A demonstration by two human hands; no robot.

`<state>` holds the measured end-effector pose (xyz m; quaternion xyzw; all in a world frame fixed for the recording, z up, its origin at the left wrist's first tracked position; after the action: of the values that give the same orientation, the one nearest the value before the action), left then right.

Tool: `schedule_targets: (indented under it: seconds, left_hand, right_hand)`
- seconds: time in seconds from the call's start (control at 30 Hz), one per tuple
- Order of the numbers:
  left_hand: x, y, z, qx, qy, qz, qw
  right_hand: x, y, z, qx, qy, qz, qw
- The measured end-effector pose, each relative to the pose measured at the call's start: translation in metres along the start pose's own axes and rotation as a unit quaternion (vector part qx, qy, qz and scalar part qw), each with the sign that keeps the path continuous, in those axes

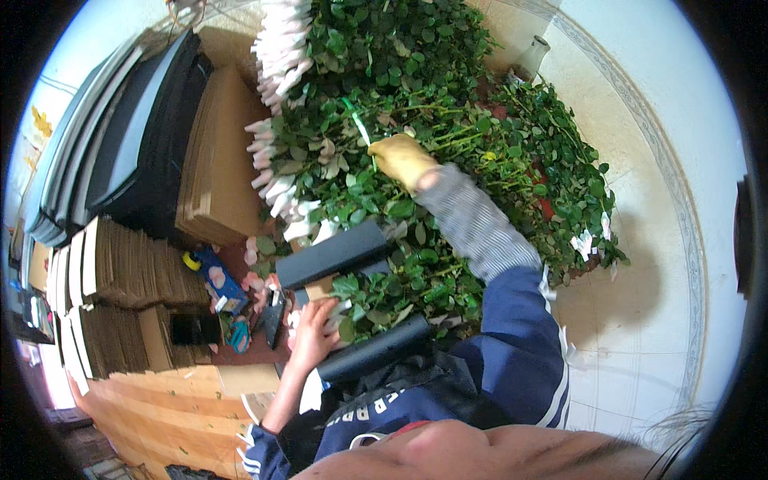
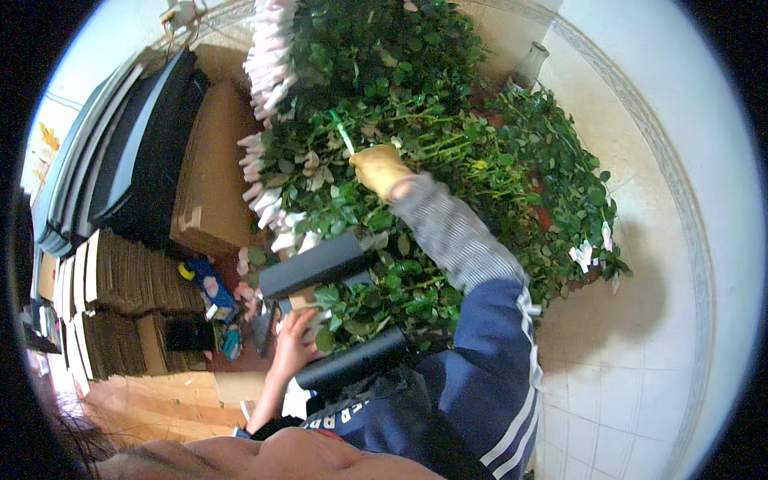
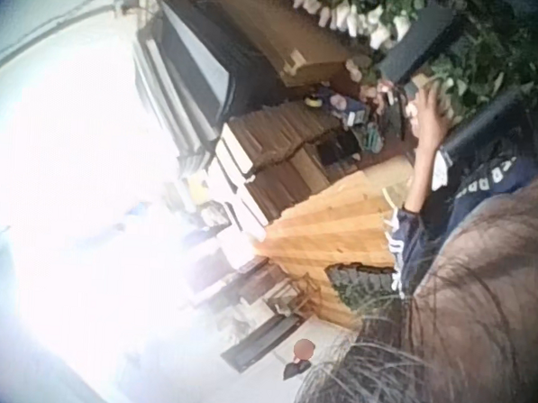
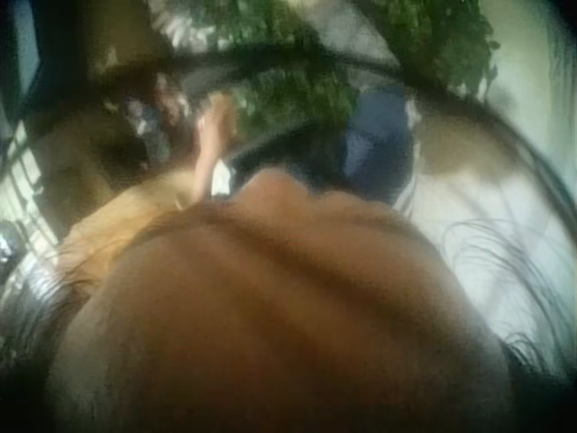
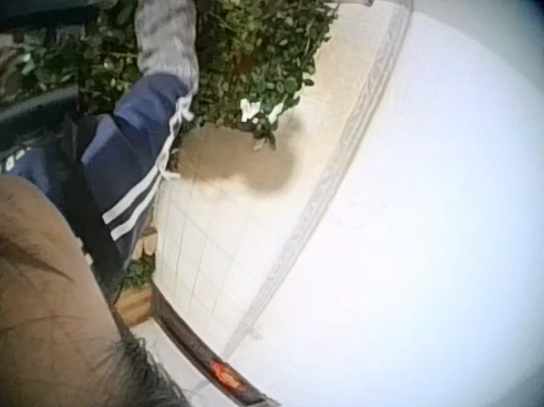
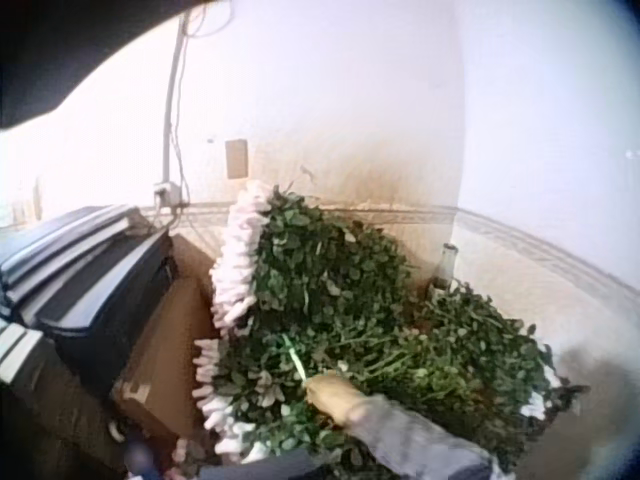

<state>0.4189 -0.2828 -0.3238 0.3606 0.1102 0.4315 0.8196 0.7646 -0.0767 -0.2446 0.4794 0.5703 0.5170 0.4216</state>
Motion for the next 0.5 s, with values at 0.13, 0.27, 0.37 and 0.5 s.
schedule_targets:
  seconds: [0.13, 0.27, 0.37, 0.5]
  left_hand:
    - [-0.006, 0.001, -0.004, -0.007, 0.025, 0.001, 1.0]
    - [-0.002, 0.002, -0.001, 0.004, 0.013, -0.003, 1.0]
    - [0.001, 0.003, 0.002, 0.01, 0.013, -0.007, 1.0]
    - [-0.002, 0.004, 0.003, 0.01, 0.028, 0.0, 1.0]
  right_hand:
    - [0.123, -0.094, 0.016, -0.276, -0.018, 0.011, 0.961]
    - [0.153, -0.094, 0.029, -0.256, -0.004, 0.041, 0.966]
    - [0.161, -0.078, 0.036, -0.222, 0.0, -0.067, 0.973]
    - [0.118, -0.022, -0.016, -0.28, 0.015, -0.008, 0.96]
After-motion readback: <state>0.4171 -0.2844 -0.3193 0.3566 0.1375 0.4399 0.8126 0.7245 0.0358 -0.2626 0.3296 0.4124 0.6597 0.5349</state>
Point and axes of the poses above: each hand's wrist, its own x-axis towards the middle knuckle, its own y-axis out of the back of the hand, z = x × y, the point moved 2 cm from there along x, towards the middle knuckle
